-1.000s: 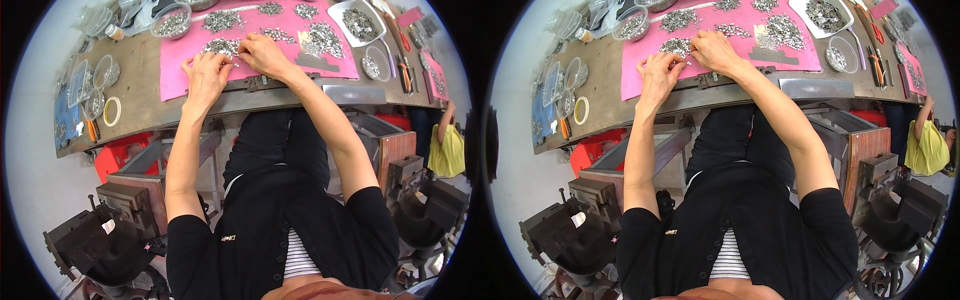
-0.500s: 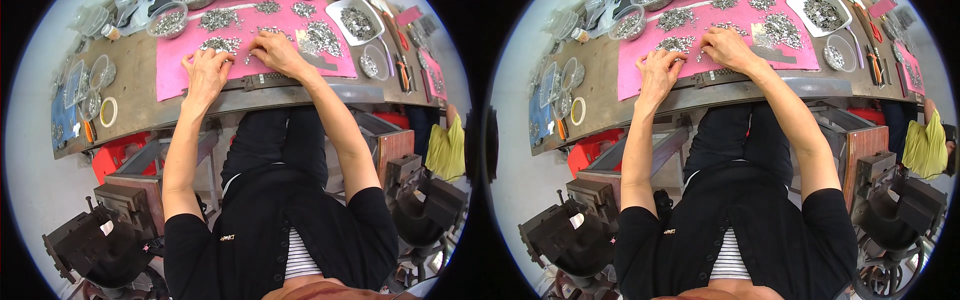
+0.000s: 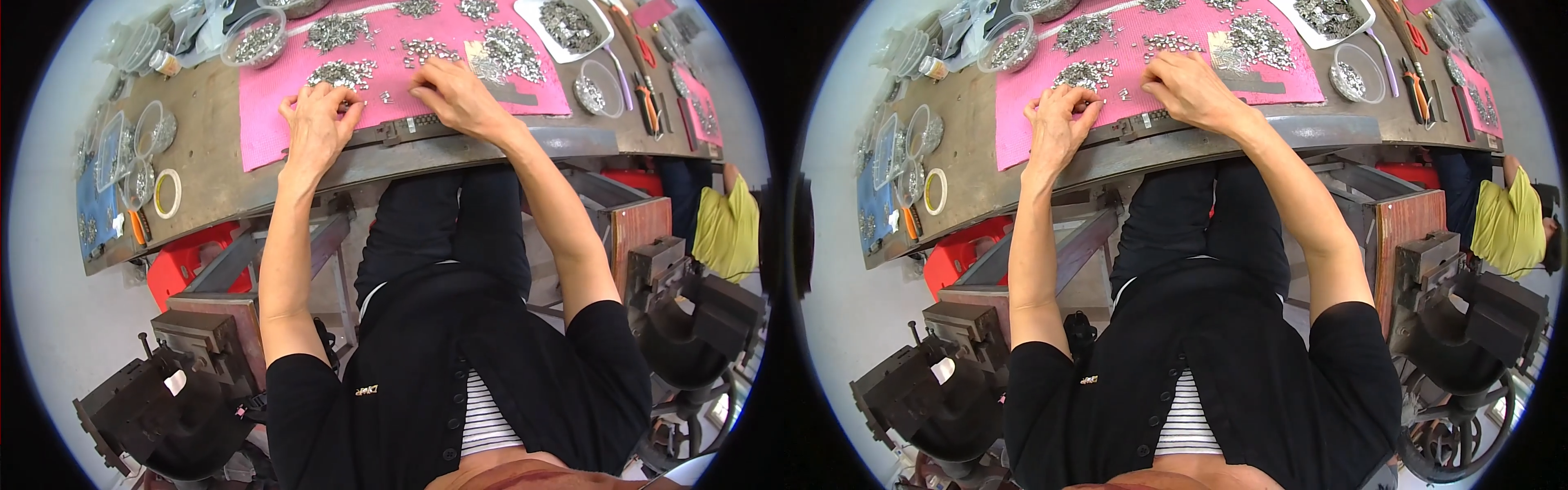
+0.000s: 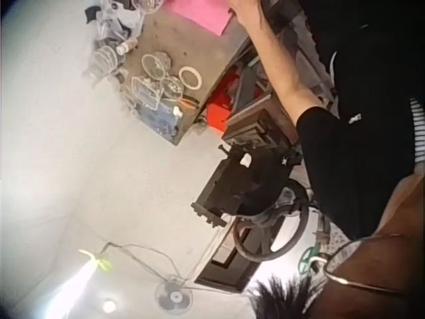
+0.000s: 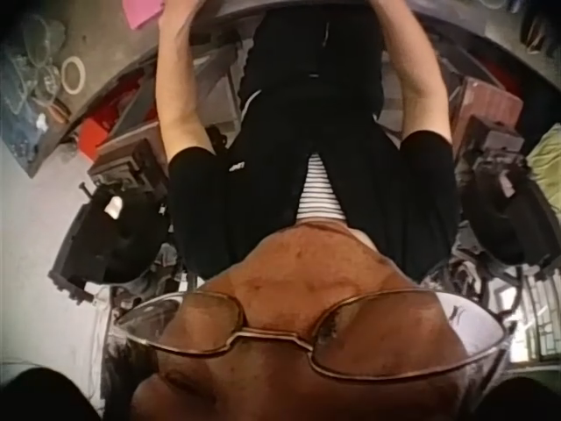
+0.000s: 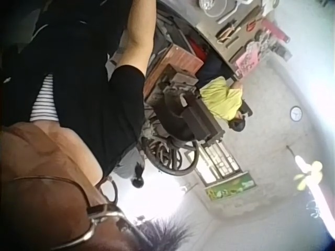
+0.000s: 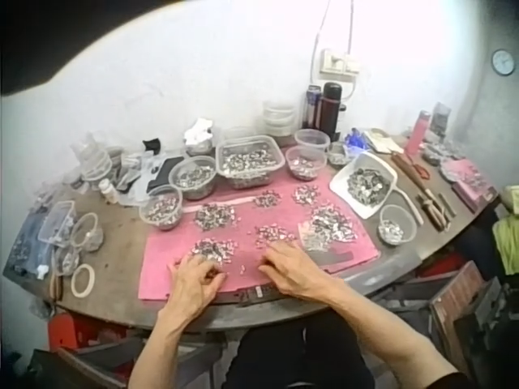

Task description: Manually assembling small metal components onto a strip and using a manual press.

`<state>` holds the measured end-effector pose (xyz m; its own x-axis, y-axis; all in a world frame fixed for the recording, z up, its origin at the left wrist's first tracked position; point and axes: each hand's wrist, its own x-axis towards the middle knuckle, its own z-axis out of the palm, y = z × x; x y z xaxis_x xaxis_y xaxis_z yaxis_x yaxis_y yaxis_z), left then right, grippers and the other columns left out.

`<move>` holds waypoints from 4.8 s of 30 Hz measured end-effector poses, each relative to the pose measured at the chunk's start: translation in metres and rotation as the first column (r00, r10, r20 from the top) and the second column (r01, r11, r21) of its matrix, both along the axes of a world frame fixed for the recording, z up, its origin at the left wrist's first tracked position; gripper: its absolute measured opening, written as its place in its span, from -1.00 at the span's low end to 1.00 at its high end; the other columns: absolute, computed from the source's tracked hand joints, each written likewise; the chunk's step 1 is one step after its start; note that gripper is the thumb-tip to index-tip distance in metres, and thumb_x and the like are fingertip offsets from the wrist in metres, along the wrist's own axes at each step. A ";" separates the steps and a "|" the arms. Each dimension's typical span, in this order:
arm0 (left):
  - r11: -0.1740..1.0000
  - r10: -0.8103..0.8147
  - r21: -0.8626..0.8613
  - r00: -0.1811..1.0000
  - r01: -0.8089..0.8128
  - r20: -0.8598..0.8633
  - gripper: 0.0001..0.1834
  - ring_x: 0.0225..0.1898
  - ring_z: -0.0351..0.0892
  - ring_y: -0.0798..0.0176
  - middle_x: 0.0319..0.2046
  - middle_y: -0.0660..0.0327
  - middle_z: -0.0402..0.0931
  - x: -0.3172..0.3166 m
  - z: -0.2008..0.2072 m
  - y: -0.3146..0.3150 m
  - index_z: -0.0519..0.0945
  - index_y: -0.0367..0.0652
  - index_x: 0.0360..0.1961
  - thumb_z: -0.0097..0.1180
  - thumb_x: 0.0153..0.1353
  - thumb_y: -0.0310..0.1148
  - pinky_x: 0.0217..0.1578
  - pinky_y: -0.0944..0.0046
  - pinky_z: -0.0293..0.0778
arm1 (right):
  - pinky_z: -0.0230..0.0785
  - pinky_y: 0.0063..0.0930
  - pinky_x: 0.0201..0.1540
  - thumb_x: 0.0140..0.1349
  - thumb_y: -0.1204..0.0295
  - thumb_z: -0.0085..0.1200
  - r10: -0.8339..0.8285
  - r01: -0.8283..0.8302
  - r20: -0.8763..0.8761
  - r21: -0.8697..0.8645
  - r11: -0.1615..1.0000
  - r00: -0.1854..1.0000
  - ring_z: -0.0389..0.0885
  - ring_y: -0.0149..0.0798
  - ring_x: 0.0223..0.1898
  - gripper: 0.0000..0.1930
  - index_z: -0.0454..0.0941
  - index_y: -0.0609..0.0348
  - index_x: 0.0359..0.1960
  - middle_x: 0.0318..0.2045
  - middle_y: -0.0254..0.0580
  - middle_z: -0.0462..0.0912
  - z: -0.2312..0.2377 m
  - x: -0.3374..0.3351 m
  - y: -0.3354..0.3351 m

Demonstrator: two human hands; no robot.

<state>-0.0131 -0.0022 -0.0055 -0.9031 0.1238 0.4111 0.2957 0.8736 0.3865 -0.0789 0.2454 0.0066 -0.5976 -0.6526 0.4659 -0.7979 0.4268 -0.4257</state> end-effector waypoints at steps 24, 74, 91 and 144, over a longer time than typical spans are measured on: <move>0.991 -0.006 -0.134 0.997 -0.005 -0.082 -0.92 -0.13 0.48 0.15 -0.35 0.31 0.56 0.002 0.000 0.003 0.72 0.00 -0.37 0.34 0.10 -0.32 0.08 -0.10 0.14 | 0.38 -0.19 -0.14 0.22 0.45 0.20 -0.056 0.061 -0.073 0.066 0.996 0.996 0.58 -0.03 -0.22 -0.92 0.65 0.15 -0.28 -0.34 -0.16 0.56 -0.013 -0.010 -0.001; 0.981 0.170 0.112 0.981 -0.160 -0.089 -0.92 -0.18 0.50 0.22 -0.34 0.36 0.60 0.019 -0.004 0.011 0.73 0.06 -0.28 0.31 0.21 -0.27 0.10 -0.02 0.13 | 0.32 -0.26 -0.04 0.20 0.47 0.28 -0.202 0.193 -0.059 -0.134 0.972 0.978 0.58 -0.13 -0.18 -0.85 0.63 0.14 -0.20 -0.29 -0.23 0.60 -0.009 0.033 0.018; 0.990 0.116 0.077 0.992 -0.120 0.051 -0.89 -0.19 0.50 0.19 -0.40 0.35 0.59 0.019 0.006 -0.005 0.74 0.03 -0.29 0.33 0.17 -0.26 0.09 -0.08 0.12 | 0.32 -0.19 -0.07 0.24 0.41 0.17 -0.026 0.066 -0.280 0.134 0.989 0.960 0.57 -0.12 -0.17 -0.92 0.62 0.04 -0.25 -0.31 -0.24 0.56 -0.025 -0.044 -0.051; 0.957 -0.234 0.121 0.950 0.263 -0.207 -0.88 -0.17 0.50 0.15 -0.35 0.29 0.53 0.007 -0.005 0.097 0.63 -0.09 -0.31 0.32 0.12 -0.41 0.08 -0.02 0.19 | 0.43 -0.36 -0.17 0.14 0.60 0.24 -0.353 0.379 0.140 -0.415 0.827 0.925 0.62 -0.19 -0.31 -0.87 0.64 0.19 -0.26 -0.34 -0.19 0.65 -0.026 0.050 0.054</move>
<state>-0.0059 0.0952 -0.0107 -0.7556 0.2607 0.6009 0.5758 0.7016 0.4197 -0.0294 0.2993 -0.0193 -0.7858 -0.1250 0.6057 -0.5892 0.4488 -0.6718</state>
